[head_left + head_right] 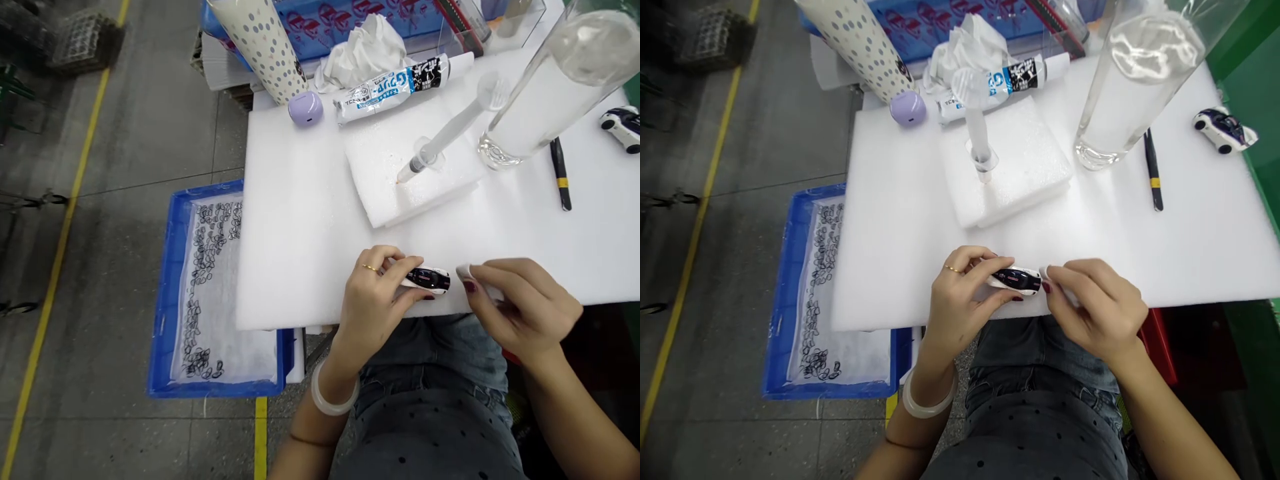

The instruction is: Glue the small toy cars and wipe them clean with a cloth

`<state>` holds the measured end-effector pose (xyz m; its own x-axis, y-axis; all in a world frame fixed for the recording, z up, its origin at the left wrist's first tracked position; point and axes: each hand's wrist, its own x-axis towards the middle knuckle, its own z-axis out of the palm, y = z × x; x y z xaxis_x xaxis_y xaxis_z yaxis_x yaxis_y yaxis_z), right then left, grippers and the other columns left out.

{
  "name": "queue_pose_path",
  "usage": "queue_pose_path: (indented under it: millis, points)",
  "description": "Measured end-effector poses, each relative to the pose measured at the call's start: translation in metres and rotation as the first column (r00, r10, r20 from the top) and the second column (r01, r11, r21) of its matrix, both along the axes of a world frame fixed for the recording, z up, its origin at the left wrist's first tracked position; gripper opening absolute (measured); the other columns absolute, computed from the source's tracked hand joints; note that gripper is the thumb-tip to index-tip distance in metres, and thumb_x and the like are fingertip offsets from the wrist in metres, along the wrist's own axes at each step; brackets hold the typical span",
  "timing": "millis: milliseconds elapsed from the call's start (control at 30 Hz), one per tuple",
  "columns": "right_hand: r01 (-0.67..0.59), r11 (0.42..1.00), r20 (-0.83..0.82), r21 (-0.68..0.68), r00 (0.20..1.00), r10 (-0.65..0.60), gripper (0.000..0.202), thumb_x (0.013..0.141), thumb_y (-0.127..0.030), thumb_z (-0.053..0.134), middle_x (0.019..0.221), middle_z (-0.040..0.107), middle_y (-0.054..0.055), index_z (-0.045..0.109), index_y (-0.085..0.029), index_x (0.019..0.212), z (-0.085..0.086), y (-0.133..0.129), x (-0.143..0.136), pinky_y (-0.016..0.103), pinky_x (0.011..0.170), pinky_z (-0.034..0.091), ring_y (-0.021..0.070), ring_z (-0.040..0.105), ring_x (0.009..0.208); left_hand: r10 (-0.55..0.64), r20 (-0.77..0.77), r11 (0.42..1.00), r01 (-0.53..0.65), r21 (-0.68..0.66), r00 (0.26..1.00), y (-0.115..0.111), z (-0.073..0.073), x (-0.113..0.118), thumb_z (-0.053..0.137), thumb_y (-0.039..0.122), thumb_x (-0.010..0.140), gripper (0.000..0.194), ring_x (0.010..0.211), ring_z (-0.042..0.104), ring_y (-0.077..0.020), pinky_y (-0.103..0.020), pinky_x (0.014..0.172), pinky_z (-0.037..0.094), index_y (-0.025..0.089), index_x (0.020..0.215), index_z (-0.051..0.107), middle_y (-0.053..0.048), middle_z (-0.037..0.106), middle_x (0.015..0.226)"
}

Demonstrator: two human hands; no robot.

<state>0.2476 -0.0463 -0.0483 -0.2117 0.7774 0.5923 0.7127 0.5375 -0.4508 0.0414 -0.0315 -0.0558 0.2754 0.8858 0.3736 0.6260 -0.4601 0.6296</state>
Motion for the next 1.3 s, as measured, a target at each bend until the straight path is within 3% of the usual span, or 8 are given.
queue_pose_path:
  millis: [133,333,800,1300]
  points:
    - [-0.067,0.991,0.107,0.117,0.993,0.054,0.025,0.083,-0.01,0.07,0.078,0.069,0.002,0.071,-0.029,0.101,-0.01,-0.008,0.002,0.028,0.049,0.055,0.0156,0.064,0.057,0.0,0.037,0.999,0.002,-0.051,0.999,-0.001,0.001,-0.002,0.076,0.036,0.086,0.031,0.09,0.063,-0.0189,-0.033,0.075,0.058,0.021,0.112,0.07,-0.006,0.064,0.102]
    - [-0.016,0.995,0.132,0.101,0.991,0.002,0.026,0.083,-0.008,0.069,0.082,0.07,0.004,0.071,-0.026,0.101,-0.009,-0.008,-0.004,0.028,0.049,0.055,0.0159,0.065,0.061,0.048,0.049,0.996,-0.044,-0.079,0.998,-0.001,0.004,0.002,0.075,0.029,0.087,0.023,0.092,0.064,-0.0199,-0.034,0.077,0.057,0.022,0.108,0.071,-0.005,0.066,0.101]
    - [-0.03,0.996,0.154,0.081,0.988,0.017,0.025,0.084,-0.009,0.071,0.084,0.068,0.005,0.068,-0.022,0.105,-0.01,-0.008,-0.003,0.027,0.05,0.054,0.015,0.065,0.062,0.07,0.044,0.995,-0.067,-0.067,0.997,-0.002,0.003,0.006,0.076,0.026,0.083,0.021,0.088,0.063,-0.0196,-0.032,0.074,0.056,0.02,0.102,0.073,-0.005,0.065,0.097]
    - [-0.075,0.997,0.132,-0.001,0.988,0.074,0.014,0.09,-0.012,0.068,0.096,0.069,0.007,0.069,-0.019,0.101,-0.003,-0.003,-0.013,0.026,0.057,0.058,0.0132,0.066,0.066,-0.034,0.022,0.988,0.036,-0.147,0.999,-0.001,0.006,-0.005,0.07,0.023,0.09,0.025,0.094,0.059,-0.0205,-0.035,0.081,0.053,0.016,0.114,0.071,-0.007,0.062,0.104]
